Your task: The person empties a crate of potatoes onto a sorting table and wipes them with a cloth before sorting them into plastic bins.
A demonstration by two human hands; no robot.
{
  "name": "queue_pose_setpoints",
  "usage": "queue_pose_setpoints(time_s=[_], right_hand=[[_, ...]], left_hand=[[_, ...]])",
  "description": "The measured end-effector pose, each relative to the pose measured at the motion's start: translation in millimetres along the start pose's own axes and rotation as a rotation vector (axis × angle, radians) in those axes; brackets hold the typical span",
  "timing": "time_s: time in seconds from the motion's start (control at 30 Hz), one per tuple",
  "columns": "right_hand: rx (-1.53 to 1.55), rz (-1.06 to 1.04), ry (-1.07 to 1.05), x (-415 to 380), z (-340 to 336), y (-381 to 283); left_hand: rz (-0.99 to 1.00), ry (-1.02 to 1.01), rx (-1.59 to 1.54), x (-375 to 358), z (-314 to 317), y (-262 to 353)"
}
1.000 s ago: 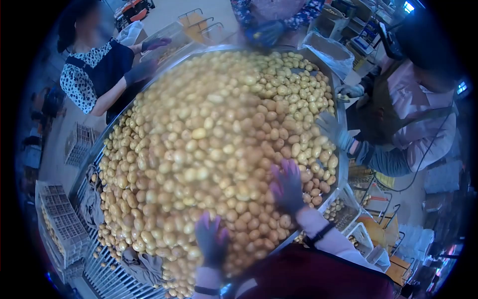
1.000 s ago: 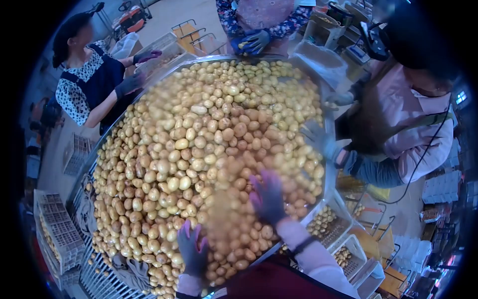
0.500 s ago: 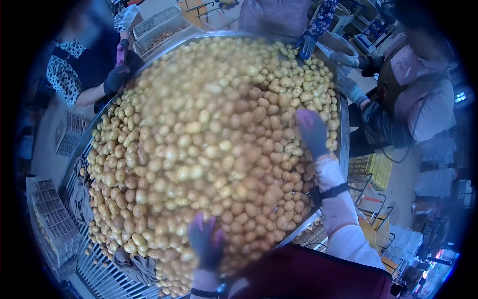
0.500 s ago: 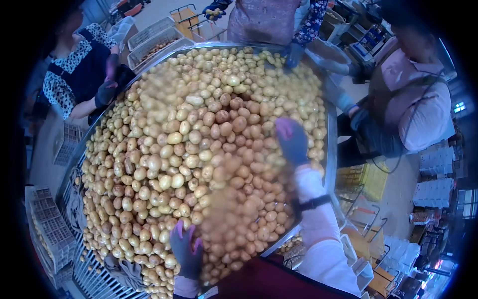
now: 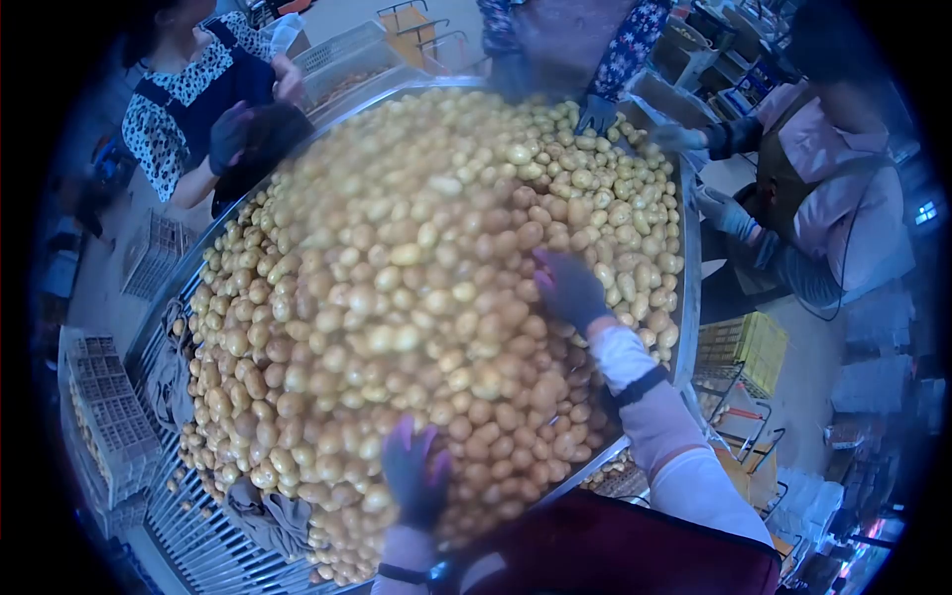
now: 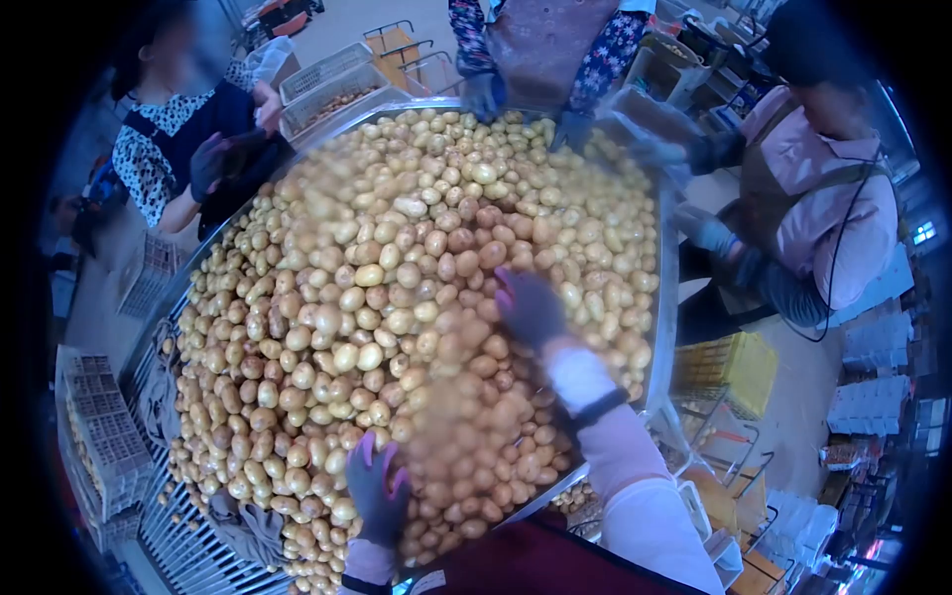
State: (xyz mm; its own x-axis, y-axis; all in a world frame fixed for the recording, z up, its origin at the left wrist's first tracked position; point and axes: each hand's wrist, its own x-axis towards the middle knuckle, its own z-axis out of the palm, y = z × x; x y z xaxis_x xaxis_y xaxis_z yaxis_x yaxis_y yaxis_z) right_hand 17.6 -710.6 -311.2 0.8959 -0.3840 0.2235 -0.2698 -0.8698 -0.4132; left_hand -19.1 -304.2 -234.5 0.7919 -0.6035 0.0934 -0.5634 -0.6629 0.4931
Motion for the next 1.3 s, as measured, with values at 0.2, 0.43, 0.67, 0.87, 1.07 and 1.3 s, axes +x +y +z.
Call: queue_pose_setpoints(time_s=[0.2, 0.43, 0.67, 0.87, 1.07, 1.3], right_hand=[[0.004, 0.2, -0.363, 31, -27, -27], [0.124, 0.152, -0.565, 29, -8, -2], [0.219, -0.053, -0.21, -40, 3, -31], [0.442, 0.074, -0.185, -59, -34, -38], [0.164, 0.432, -0.062, -5, -58, 25], [-0.153, 0.355, -0.407, 24, -45, 32]], left_hand=[[0.018, -0.027, 0.012, 3, 3, -5], [0.191, 0.036, -0.07, 49, 3, 28], [0.309, 0.119, 0.123, 128, 62, 29], [0.276, 0.031, -0.018, 164, 65, 24], [0.223, 0.026, -0.025, 178, 72, 23], [0.389, 0.183, 0.029, 178, 91, 3]])
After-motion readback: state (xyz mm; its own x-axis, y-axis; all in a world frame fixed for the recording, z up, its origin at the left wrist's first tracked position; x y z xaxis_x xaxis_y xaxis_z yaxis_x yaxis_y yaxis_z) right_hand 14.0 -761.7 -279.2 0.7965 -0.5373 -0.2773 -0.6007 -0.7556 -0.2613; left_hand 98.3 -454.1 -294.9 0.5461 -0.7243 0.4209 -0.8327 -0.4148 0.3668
